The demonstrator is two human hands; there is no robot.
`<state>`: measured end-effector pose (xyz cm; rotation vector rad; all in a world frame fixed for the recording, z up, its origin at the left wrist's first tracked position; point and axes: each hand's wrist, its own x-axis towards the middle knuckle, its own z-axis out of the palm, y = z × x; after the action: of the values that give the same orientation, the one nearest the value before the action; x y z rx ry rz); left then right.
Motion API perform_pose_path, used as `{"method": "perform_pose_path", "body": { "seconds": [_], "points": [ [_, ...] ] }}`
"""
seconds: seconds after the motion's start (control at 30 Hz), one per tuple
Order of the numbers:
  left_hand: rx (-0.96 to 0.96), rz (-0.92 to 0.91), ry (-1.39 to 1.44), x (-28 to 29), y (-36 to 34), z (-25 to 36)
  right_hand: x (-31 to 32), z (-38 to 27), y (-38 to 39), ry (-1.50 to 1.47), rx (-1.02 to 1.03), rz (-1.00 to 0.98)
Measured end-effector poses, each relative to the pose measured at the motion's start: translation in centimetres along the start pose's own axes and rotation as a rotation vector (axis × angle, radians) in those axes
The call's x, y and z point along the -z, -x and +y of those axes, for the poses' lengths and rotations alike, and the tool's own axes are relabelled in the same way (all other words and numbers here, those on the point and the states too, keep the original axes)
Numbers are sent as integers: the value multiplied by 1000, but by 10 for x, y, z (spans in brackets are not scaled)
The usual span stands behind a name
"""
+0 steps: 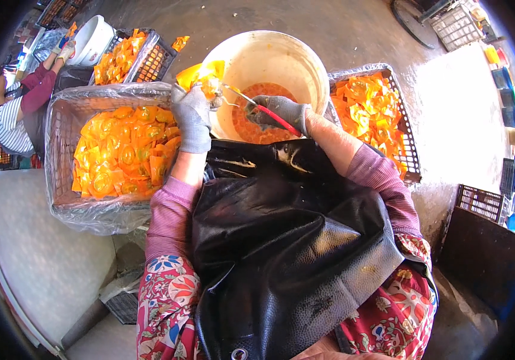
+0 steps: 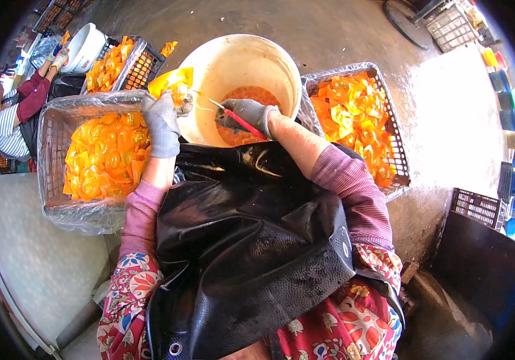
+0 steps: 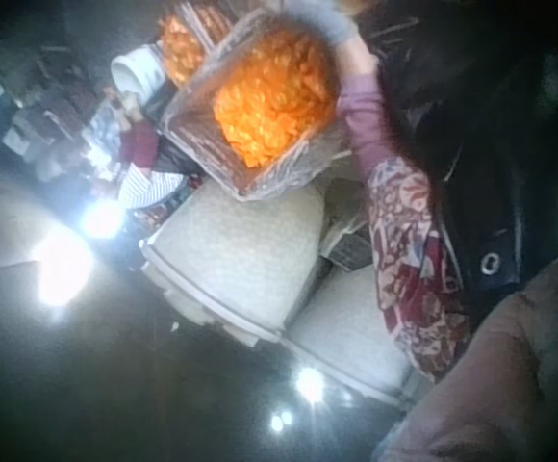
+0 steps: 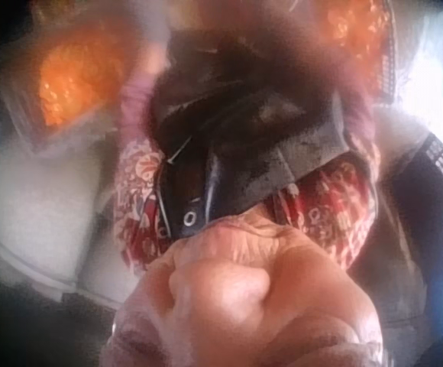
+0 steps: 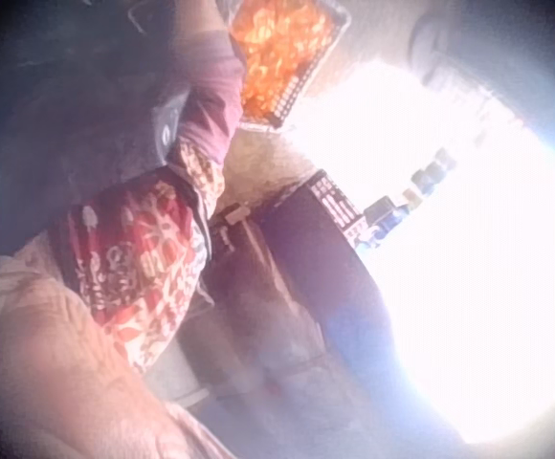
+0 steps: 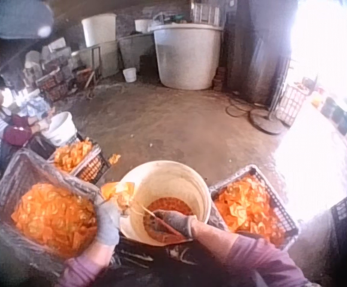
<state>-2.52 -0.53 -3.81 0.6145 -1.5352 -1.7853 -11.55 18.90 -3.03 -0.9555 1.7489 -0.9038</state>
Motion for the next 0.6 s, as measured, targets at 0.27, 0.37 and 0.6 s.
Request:
{"method": "perform_pose_path", "body": {
  "seconds": [0.27, 0.37, 0.6],
  "points": [
    [131, -52, 32, -11, 10, 17, -12, 9, -3, 67, 349, 265],
    [177, -83, 101, -12, 10, 26, -7, 10, -10, 148, 292, 118],
    [163, 9, 134, -18, 9, 24, 0, 75, -24, -138, 27, 128]
  ]
}}
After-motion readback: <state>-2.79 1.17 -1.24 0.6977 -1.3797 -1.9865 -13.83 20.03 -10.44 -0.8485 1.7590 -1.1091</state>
